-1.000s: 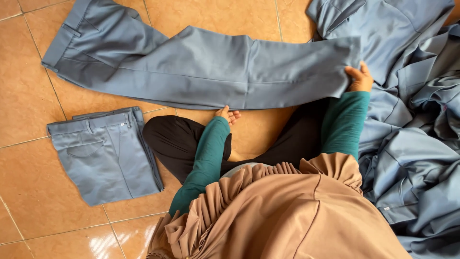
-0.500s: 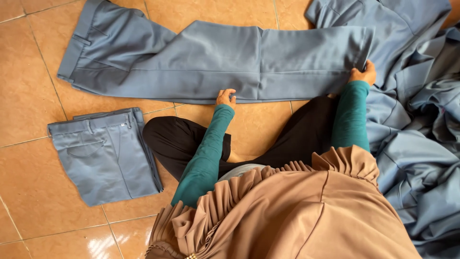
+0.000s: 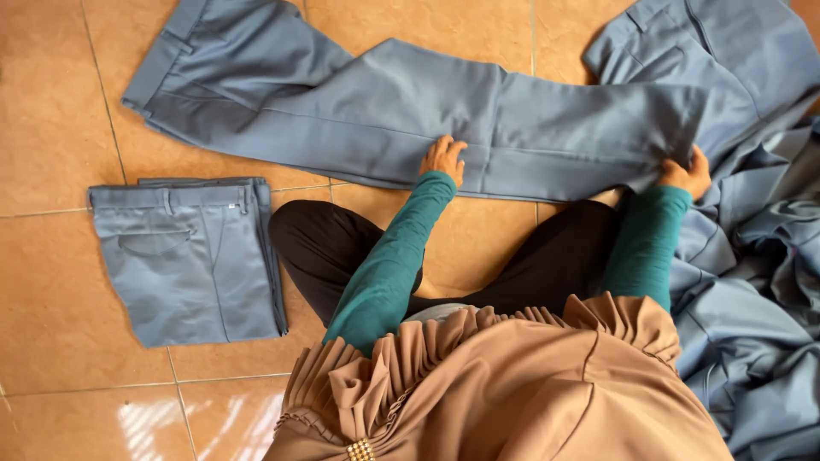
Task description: Folding blue fabric pants into neat squares and stacking them on the floor.
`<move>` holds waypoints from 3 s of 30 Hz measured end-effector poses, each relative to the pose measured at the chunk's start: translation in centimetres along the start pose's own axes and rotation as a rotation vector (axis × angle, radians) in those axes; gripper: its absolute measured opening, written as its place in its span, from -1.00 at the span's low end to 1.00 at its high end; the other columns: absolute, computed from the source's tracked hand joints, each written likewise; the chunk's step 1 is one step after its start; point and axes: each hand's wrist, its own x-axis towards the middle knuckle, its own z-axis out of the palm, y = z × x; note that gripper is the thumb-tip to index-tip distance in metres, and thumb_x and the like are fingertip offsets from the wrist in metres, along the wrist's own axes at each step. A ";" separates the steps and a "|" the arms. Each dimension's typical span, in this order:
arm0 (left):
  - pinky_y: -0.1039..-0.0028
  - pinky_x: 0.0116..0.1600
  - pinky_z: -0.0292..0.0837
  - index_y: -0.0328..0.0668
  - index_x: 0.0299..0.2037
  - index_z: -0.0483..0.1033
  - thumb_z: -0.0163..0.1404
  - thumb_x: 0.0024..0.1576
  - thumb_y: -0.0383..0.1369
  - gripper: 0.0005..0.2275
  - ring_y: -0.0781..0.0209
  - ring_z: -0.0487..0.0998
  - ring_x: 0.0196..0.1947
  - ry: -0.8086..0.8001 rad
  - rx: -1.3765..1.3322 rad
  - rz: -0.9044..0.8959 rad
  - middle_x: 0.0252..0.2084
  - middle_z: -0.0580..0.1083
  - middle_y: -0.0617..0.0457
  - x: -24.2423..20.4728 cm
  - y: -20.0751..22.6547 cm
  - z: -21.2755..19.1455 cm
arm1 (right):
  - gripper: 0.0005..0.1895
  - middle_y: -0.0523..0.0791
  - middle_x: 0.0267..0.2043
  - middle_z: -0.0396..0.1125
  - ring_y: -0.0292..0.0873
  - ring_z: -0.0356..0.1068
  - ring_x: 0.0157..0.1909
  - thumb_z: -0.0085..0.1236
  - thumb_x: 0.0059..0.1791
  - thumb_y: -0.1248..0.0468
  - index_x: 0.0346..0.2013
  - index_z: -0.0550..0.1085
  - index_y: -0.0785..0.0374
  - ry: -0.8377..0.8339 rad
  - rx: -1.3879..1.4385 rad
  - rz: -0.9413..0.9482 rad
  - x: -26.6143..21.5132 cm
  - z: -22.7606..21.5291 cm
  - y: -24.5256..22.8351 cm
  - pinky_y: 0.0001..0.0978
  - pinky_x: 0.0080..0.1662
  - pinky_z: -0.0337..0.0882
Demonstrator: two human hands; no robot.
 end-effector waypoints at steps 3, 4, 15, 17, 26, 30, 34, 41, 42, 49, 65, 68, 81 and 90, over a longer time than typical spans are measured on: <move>0.14 0.19 0.34 0.21 0.13 0.44 0.14 -0.08 -0.47 -0.49 -0.03 0.26 0.26 -0.117 0.019 0.031 0.38 0.14 0.06 -1.7 0.1 0.0 | -0.46 -0.10 -0.10 0.55 -0.20 0.54 -0.12 0.05 -0.29 0.57 -0.04 0.56 0.21 0.127 -0.032 0.222 -1.7 -0.4 -2.3 -0.46 0.02 0.56; 0.14 0.19 0.34 0.21 0.13 0.44 0.14 -0.08 -0.47 -0.49 -0.03 0.26 0.26 -0.113 0.019 0.024 0.38 0.14 0.06 -2.2 0.5 0.1 | -0.46 -0.10 -0.10 0.55 -0.20 0.54 -0.12 0.05 -0.29 0.57 -0.04 0.56 0.21 0.119 -0.029 0.218 -1.6 0.1 -2.8 -0.46 0.02 0.56; 0.24 0.24 0.40 0.23 0.11 0.51 0.14 -0.06 -0.43 -0.53 -0.04 0.23 0.32 -0.209 -0.103 0.142 0.45 0.06 0.05 -4.0 3.8 1.5 | -0.41 0.05 0.00 0.38 -0.09 0.39 -0.07 0.08 -0.16 0.60 0.17 0.43 0.28 -0.136 0.459 -0.026 -3.0 8.1 -15.0 -0.33 0.01 0.47; 0.24 0.31 0.38 0.37 0.18 0.43 0.07 0.06 -0.26 -0.57 0.07 0.17 0.41 -0.320 -0.091 0.091 0.47 0.05 0.17 -2.7 2.1 4.0 | -0.49 0.07 -0.01 0.43 0.04 0.41 0.03 0.09 -0.14 0.55 0.11 0.49 0.25 -0.190 0.277 -0.143 -8.0 12.0 -16.7 -0.16 0.09 0.42; 0.27 0.39 0.36 0.39 0.21 0.36 0.07 0.16 -0.24 -0.60 0.14 0.20 0.44 -0.374 -0.072 0.110 0.50 -0.02 0.18 -4.0 -0.1 1.0 | -0.30 -0.13 0.08 0.15 0.21 0.42 0.08 0.07 -0.02 0.40 0.27 0.18 -0.41 -0.830 -0.513 0.102 -16.3 17.8 -15.9 0.10 0.20 0.41; 0.18 0.44 0.27 0.20 0.25 0.36 0.02 0.20 -0.34 -0.61 -0.01 0.08 0.51 -0.306 -0.110 0.142 0.57 -0.16 0.00 -6.3 -0.1 -0.9 | -0.35 -0.26 0.09 0.42 -0.05 0.41 0.16 0.32 -0.12 0.19 0.18 0.42 -0.55 -0.826 -0.229 0.268 -12.5 17.8 -10.9 -0.19 0.21 0.39; 0.27 0.44 0.24 0.26 0.24 0.34 -0.07 0.25 -0.35 -0.65 0.09 0.02 0.54 -0.326 -0.113 0.106 0.58 -0.19 0.12 -6.7 -2.8 1.0 | -0.35 -0.24 0.23 0.35 -0.09 0.31 0.29 0.42 -0.17 0.13 0.17 0.46 -0.46 -0.665 -0.155 0.369 -5.4 11.1 -10.7 -0.23 0.31 0.26; 0.26 0.34 0.27 0.14 0.15 0.43 0.23 -0.01 -0.35 -0.52 0.02 0.07 0.49 -0.184 0.101 0.270 0.53 -0.04 0.05 -6.1 -2.2 1.7 | -0.31 -0.08 -0.10 0.58 -0.06 0.54 -0.06 -0.07 -0.42 0.74 -0.16 0.67 0.17 0.407 0.366 0.299 3.4 -3.4 1.8 -0.25 -0.01 0.67; 0.26 0.32 0.28 0.19 0.16 0.40 0.23 0.00 -0.29 -0.51 0.02 0.05 0.48 -0.177 0.183 0.313 0.52 -0.02 0.04 -6.0 -2.4 2.3 | -0.29 -0.13 -0.09 0.60 -0.08 0.53 -0.01 -0.09 -0.45 0.70 -0.20 0.69 0.09 0.507 0.301 0.408 3.7 -4.8 2.6 -0.25 0.09 0.60; 0.31 -0.12 0.33 0.10 -0.28 0.45 0.08 0.12 -0.31 -0.94 0.14 0.37 -0.21 0.107 0.010 0.364 -0.23 0.36 0.21 -5.4 -1.5 5.2 | -0.01 0.03 0.36 -0.02 0.08 0.29 0.35 -0.08 -0.29 0.67 0.35 0.23 -0.17 0.510 -0.503 0.328 2.3 -4.0 -0.2 -0.35 0.29 0.44; 0.26 -0.24 0.53 0.28 0.34 0.22 -0.11 0.03 -0.57 -0.37 0.03 0.57 -0.33 0.172 0.241 -0.112 0.49 0.02 0.19 16.0 -12.4 -12.1 | -0.46 -0.21 0.31 0.31 -0.01 0.12 0.38 0.22 -0.07 0.30 0.22 0.44 -0.09 -0.563 -0.606 -0.365 -7.5 31.0 -23.8 0.19 0.30 -0.04; 0.19 -0.17 0.54 0.40 0.49 -0.09 -0.09 0.03 -0.62 -0.17 0.00 0.58 -0.27 -0.063 0.366 -0.174 0.59 -0.26 0.07 19.3 -16.1 -15.2 | -0.37 -0.17 0.15 0.35 0.01 0.21 0.22 0.28 -0.14 0.28 0.23 0.39 -0.15 -0.570 -0.709 -0.367 -8.8 31.1 -24.6 0.19 0.27 -0.03; 0.19 0.06 0.54 0.52 -0.17 0.47 0.20 -0.02 -0.41 -0.65 0.10 0.59 -0.04 0.475 0.092 -0.326 -0.10 0.51 0.35 15.3 -22.3 -25.6 | -0.77 -0.25 -0.45 0.19 -0.05 0.29 -0.26 0.50 -0.13 0.18 -0.37 0.53 -0.11 -0.006 -0.316 -0.759 -9.0 21.9 -21.6 -0.14 0.15 0.12; -0.04 0.21 0.57 0.24 0.49 0.07 0.15 0.21 -0.41 -0.33 -0.26 0.49 0.26 0.513 0.221 -0.281 0.48 0.09 -0.12 12.1 -16.3 -19.9 | -0.44 -0.04 -0.02 0.26 0.10 0.29 -0.10 0.33 -0.18 0.33 0.13 0.52 -0.01 -0.163 -0.393 -0.647 -13.3 22.3 -26.8 -0.02 -0.02 0.26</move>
